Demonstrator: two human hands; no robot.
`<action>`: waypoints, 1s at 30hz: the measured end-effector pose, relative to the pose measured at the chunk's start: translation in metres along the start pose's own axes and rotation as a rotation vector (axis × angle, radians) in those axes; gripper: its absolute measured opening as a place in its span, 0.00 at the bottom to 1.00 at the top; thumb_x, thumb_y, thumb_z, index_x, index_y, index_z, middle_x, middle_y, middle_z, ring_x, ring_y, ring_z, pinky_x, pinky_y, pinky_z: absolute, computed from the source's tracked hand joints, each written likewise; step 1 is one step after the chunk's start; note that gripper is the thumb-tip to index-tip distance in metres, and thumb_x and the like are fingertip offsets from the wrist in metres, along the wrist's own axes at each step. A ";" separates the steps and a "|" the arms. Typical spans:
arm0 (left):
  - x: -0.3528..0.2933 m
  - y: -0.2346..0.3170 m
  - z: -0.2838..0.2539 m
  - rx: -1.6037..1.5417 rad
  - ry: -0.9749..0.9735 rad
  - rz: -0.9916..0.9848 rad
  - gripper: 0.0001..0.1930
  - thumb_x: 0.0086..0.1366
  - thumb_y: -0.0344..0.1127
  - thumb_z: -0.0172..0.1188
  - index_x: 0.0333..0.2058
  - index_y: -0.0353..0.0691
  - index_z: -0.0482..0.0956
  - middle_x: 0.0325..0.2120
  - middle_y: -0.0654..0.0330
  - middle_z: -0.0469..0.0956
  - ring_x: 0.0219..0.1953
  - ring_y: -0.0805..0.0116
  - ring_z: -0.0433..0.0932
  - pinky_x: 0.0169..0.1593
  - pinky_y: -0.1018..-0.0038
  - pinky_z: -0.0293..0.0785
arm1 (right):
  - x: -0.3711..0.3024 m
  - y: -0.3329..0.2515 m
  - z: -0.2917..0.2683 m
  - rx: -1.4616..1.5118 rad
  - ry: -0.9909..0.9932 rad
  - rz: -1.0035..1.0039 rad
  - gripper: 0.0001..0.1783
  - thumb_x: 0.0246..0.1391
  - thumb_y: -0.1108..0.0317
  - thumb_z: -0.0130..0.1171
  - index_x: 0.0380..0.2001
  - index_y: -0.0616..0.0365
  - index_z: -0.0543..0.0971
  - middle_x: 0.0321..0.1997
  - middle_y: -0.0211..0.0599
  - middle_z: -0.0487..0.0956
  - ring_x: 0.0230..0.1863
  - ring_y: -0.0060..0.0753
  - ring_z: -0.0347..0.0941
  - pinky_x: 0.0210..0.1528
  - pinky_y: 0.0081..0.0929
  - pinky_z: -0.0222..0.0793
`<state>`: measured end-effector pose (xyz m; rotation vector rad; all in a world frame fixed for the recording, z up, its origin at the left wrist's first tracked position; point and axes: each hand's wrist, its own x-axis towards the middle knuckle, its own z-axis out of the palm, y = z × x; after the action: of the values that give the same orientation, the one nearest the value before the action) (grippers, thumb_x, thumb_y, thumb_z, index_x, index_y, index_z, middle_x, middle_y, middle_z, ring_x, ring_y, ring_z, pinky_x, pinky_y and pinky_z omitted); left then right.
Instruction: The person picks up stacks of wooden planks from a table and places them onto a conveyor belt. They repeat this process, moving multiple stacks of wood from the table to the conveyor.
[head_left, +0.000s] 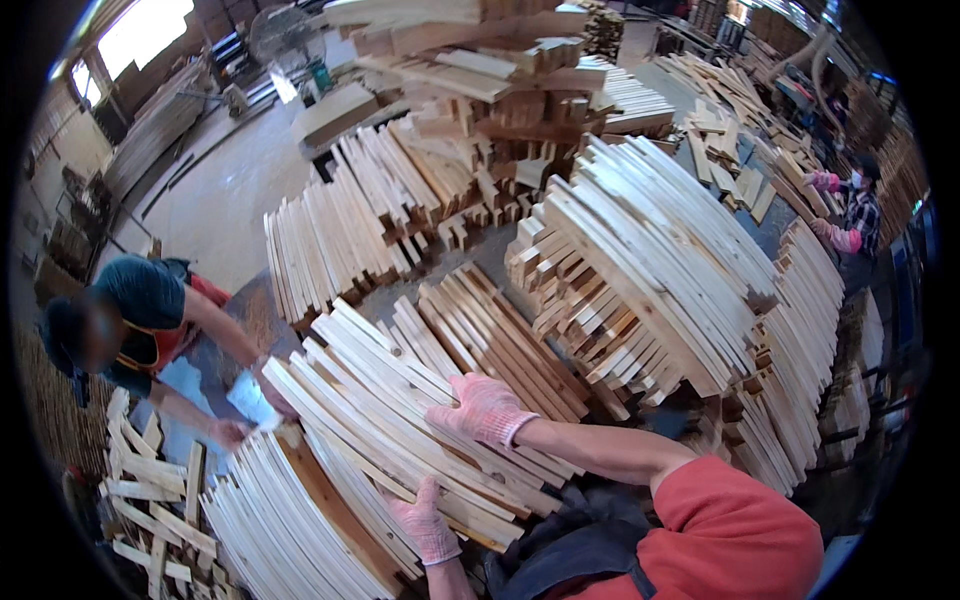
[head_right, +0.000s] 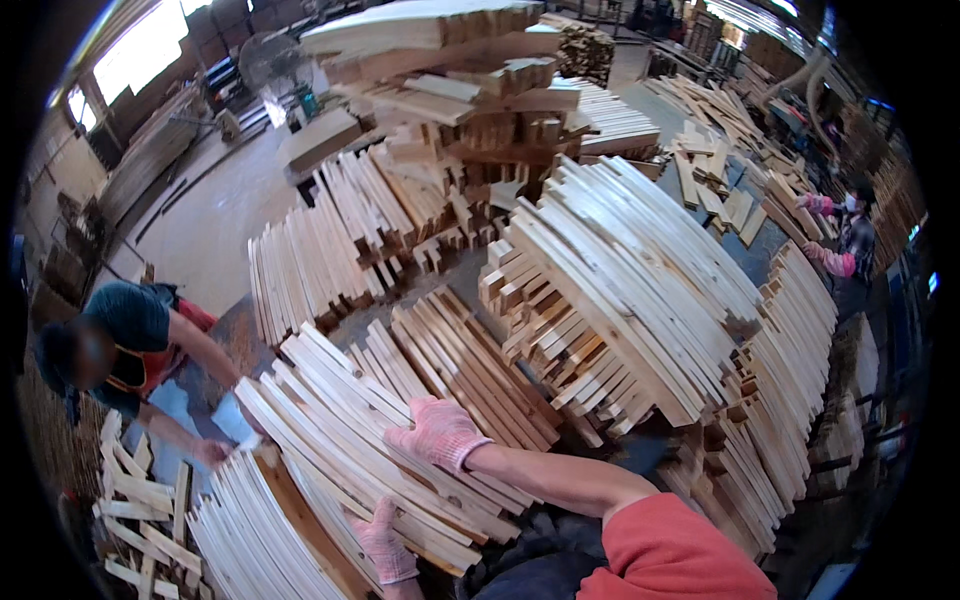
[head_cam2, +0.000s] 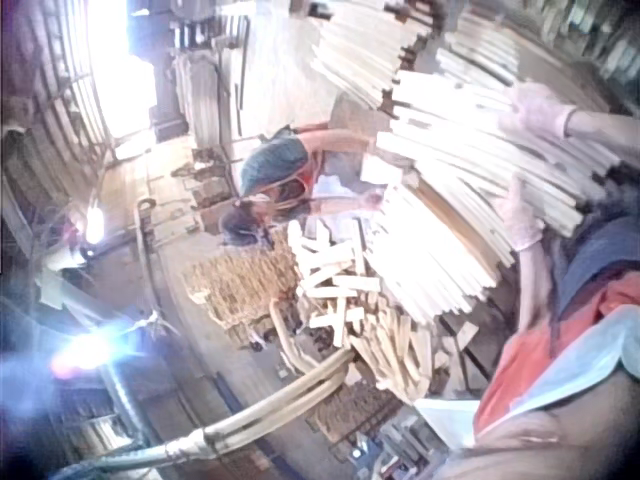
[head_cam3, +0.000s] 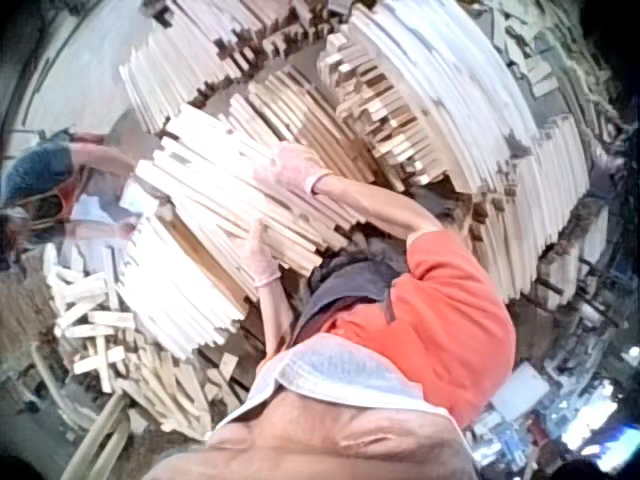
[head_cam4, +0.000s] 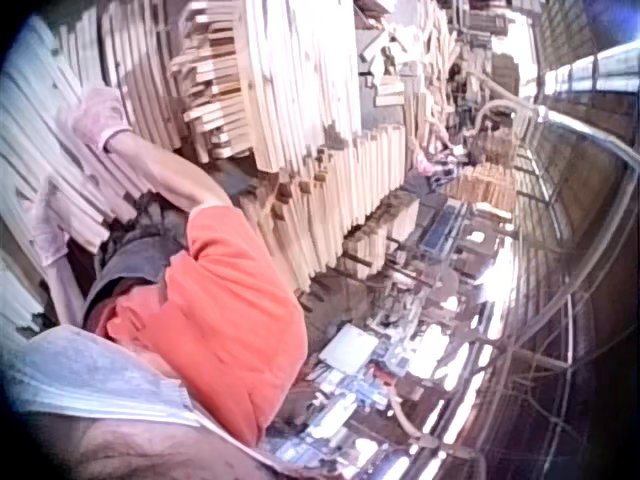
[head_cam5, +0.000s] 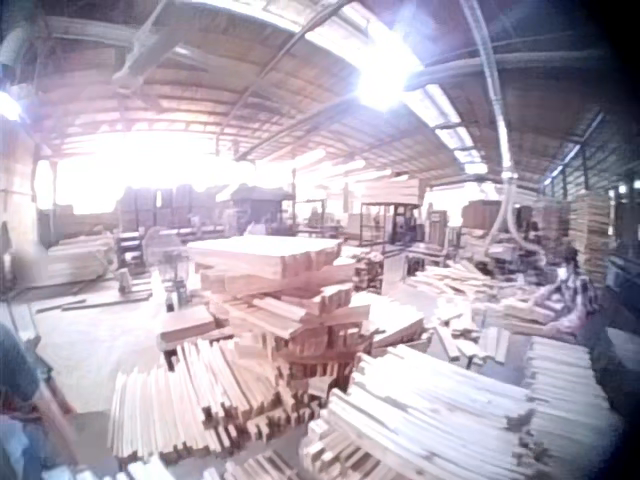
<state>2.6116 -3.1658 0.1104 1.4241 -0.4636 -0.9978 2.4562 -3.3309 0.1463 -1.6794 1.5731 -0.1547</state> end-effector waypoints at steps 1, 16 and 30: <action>0.002 0.010 0.001 -0.002 -0.049 -0.001 0.48 0.59 0.24 0.67 0.76 0.38 0.54 0.59 0.52 0.75 0.53 0.60 0.80 0.56 0.68 0.80 | -0.019 -0.003 -0.015 0.009 0.030 0.006 0.48 0.55 0.30 0.62 0.61 0.65 0.79 0.59 0.59 0.81 0.63 0.56 0.77 0.65 0.44 0.73; 0.029 0.160 0.324 0.144 -1.340 -0.061 0.42 0.54 0.25 0.69 0.69 0.32 0.65 0.52 0.52 0.80 0.49 0.60 0.83 0.51 0.69 0.83 | -0.191 0.134 -0.208 0.369 0.943 0.031 0.47 0.52 0.43 0.71 0.67 0.65 0.70 0.59 0.61 0.79 0.61 0.62 0.76 0.66 0.48 0.72; -0.043 0.110 0.558 0.736 -1.681 -0.115 0.37 0.62 0.49 0.70 0.64 0.32 0.75 0.44 0.56 0.85 0.41 0.66 0.84 0.49 0.67 0.81 | -0.256 0.252 -0.278 0.316 0.997 0.475 0.62 0.53 0.32 0.65 0.71 0.81 0.61 0.62 0.69 0.74 0.61 0.62 0.77 0.64 0.45 0.75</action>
<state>2.1793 -3.4801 0.3106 0.8355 -2.1265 -2.1224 2.0416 -3.2075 0.2838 -0.9403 2.4429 -1.0502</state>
